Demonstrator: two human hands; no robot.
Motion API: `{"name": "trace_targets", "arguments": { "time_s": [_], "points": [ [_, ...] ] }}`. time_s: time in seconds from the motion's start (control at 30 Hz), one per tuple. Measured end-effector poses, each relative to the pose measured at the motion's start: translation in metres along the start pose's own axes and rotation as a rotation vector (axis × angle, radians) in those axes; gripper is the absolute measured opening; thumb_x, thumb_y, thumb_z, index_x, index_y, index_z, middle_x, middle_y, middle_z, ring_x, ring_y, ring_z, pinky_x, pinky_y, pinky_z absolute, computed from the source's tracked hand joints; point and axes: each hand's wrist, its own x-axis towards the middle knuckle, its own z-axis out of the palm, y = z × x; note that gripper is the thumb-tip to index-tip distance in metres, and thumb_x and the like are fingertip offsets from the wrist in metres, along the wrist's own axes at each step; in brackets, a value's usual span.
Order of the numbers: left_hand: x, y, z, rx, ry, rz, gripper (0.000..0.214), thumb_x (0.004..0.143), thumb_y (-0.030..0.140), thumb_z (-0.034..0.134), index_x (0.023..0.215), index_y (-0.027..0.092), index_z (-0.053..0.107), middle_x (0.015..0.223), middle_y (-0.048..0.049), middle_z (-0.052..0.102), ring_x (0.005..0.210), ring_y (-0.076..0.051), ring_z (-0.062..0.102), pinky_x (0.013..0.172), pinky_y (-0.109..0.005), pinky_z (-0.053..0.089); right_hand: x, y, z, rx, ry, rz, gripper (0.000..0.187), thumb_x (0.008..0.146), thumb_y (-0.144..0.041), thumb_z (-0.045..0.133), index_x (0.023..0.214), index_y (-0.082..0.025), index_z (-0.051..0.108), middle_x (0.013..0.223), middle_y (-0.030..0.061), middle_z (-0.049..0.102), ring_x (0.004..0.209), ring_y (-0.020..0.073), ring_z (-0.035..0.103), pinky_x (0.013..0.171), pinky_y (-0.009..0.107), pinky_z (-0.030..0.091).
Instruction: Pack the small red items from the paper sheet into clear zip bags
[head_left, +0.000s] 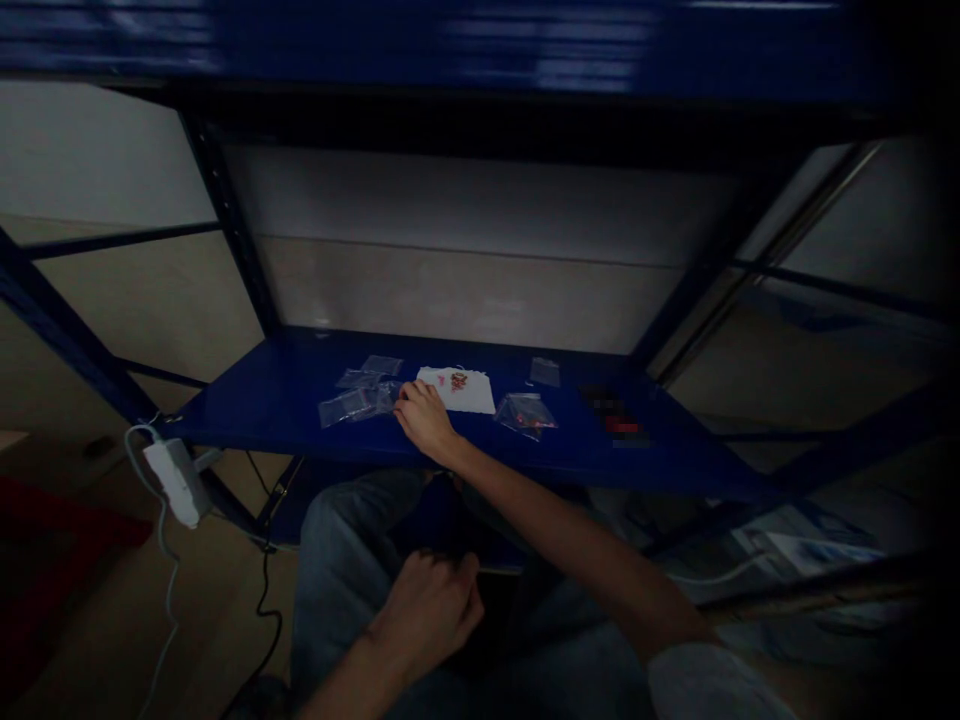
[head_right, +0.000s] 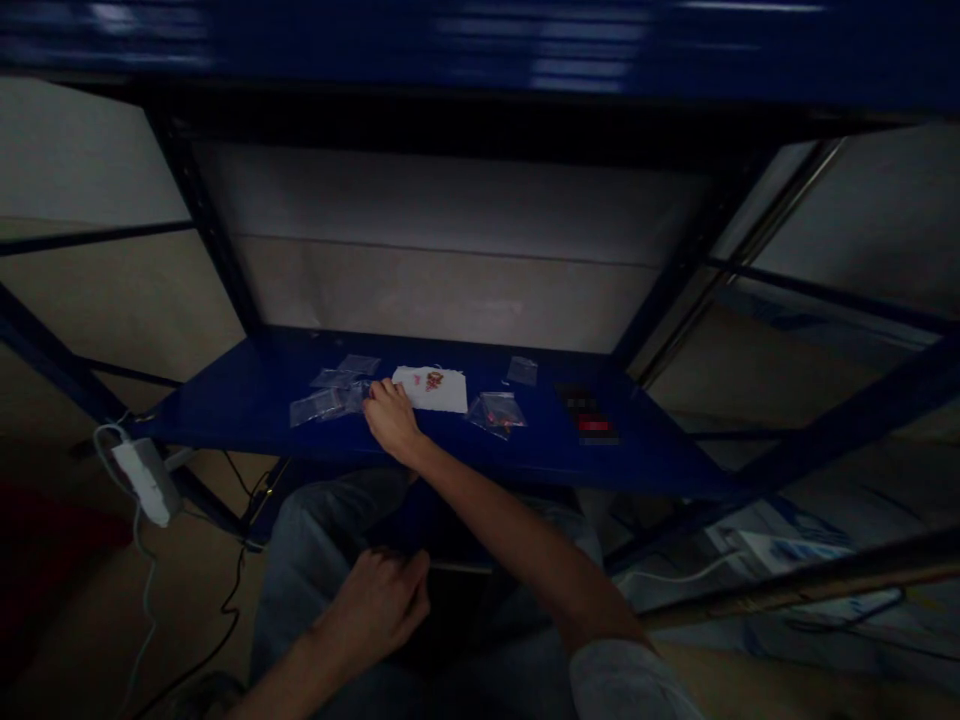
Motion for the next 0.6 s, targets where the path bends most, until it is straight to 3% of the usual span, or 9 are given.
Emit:
{"name": "trace_targets", "arguments": {
  "time_s": [0.1, 0.17, 0.23, 0.33, 0.4, 0.5, 0.6],
  "points": [
    [0.002, -0.007, -0.002, 0.004, 0.088, -0.007, 0.012, 0.086, 0.018, 0.046, 0.09, 0.018, 0.056, 0.073, -0.0068, 0.064, 0.069, -0.022, 0.061, 0.067, -0.033, 0.045, 0.011, -0.001, -0.006, 0.094, 0.065, 0.075, 0.019, 0.092, -0.018, 0.048, 0.086, -0.014, 0.066, 0.096, 0.0121, 0.06, 0.101, 0.0253, 0.048, 0.09, 0.041, 0.037],
    [0.003, -0.014, -0.006, 0.001, 0.256, -0.016, 0.012, 0.086, 0.016, 0.046, 0.087, 0.019, 0.057, 0.074, -0.0066, 0.063, 0.072, -0.021, 0.06, 0.071, -0.035, 0.046, 0.008, -0.001, -0.018, 0.315, 0.172, 0.179, 0.016, 0.09, -0.018, 0.049, 0.087, -0.015, 0.065, 0.093, 0.01, 0.063, 0.094, 0.0229, 0.053, 0.088, 0.039, 0.04],
    [0.003, -0.02, -0.011, 0.015, 0.51, -0.011, 0.014, 0.087, 0.016, 0.047, 0.095, 0.019, 0.058, 0.087, -0.0095, 0.064, 0.083, -0.023, 0.06, 0.079, -0.038, 0.046, -0.01, -0.004, -0.032, 0.677, 0.256, 0.323, 0.011, 0.087, -0.022, 0.052, 0.086, -0.016, 0.062, 0.085, 0.0064, 0.065, 0.082, 0.0193, 0.058, 0.079, 0.035, 0.045],
    [0.002, -0.025, -0.018, 0.069, 0.812, -0.009, 0.039, 0.087, 0.019, 0.051, 0.126, 0.019, 0.049, 0.121, -0.0166, 0.056, 0.113, -0.029, 0.053, 0.095, -0.045, 0.042, -0.066, -0.021, -0.051, 1.207, 0.289, 0.566, 0.015, 0.078, -0.029, 0.063, 0.085, -0.017, 0.057, 0.072, 0.0017, 0.064, 0.065, 0.0157, 0.059, 0.064, 0.028, 0.046],
    [0.002, -0.023, -0.022, 0.104, 0.804, -0.003, 0.057, 0.087, 0.019, 0.051, 0.141, 0.02, 0.033, 0.138, -0.0178, 0.044, 0.13, -0.032, 0.04, 0.105, -0.049, 0.034, -0.115, -0.04, -0.059, 1.383, 0.302, 0.714, 0.025, 0.072, -0.031, 0.07, 0.088, -0.019, 0.056, 0.068, -0.0002, 0.064, 0.062, 0.0151, 0.059, 0.06, 0.027, 0.045],
    [0.004, -0.014, -0.021, 0.103, 0.562, 0.063, 0.07, 0.085, 0.012, 0.047, 0.149, 0.018, 0.018, 0.149, -0.0153, 0.034, 0.14, -0.031, 0.027, 0.113, -0.051, 0.021, -0.183, -0.07, -0.062, 1.424, 0.321, 0.848, 0.029, 0.067, -0.031, 0.074, 0.085, -0.02, 0.054, 0.066, -0.0018, 0.063, 0.061, 0.0141, 0.058, 0.059, 0.025, 0.044],
    [0.007, -0.005, -0.008, 0.021, 0.353, 0.105, 0.078, 0.08, 0.006, 0.046, 0.15, 0.015, 0.013, 0.14, -0.0159, 0.047, 0.134, -0.028, 0.036, 0.11, -0.047, 0.027, -0.22, -0.085, -0.061, 1.36, 0.3, 0.826, 0.024, 0.071, -0.033, 0.071, 0.082, -0.02, 0.054, 0.064, -0.0024, 0.06, 0.058, 0.0132, 0.054, 0.056, 0.024, 0.042]
  ]
}}
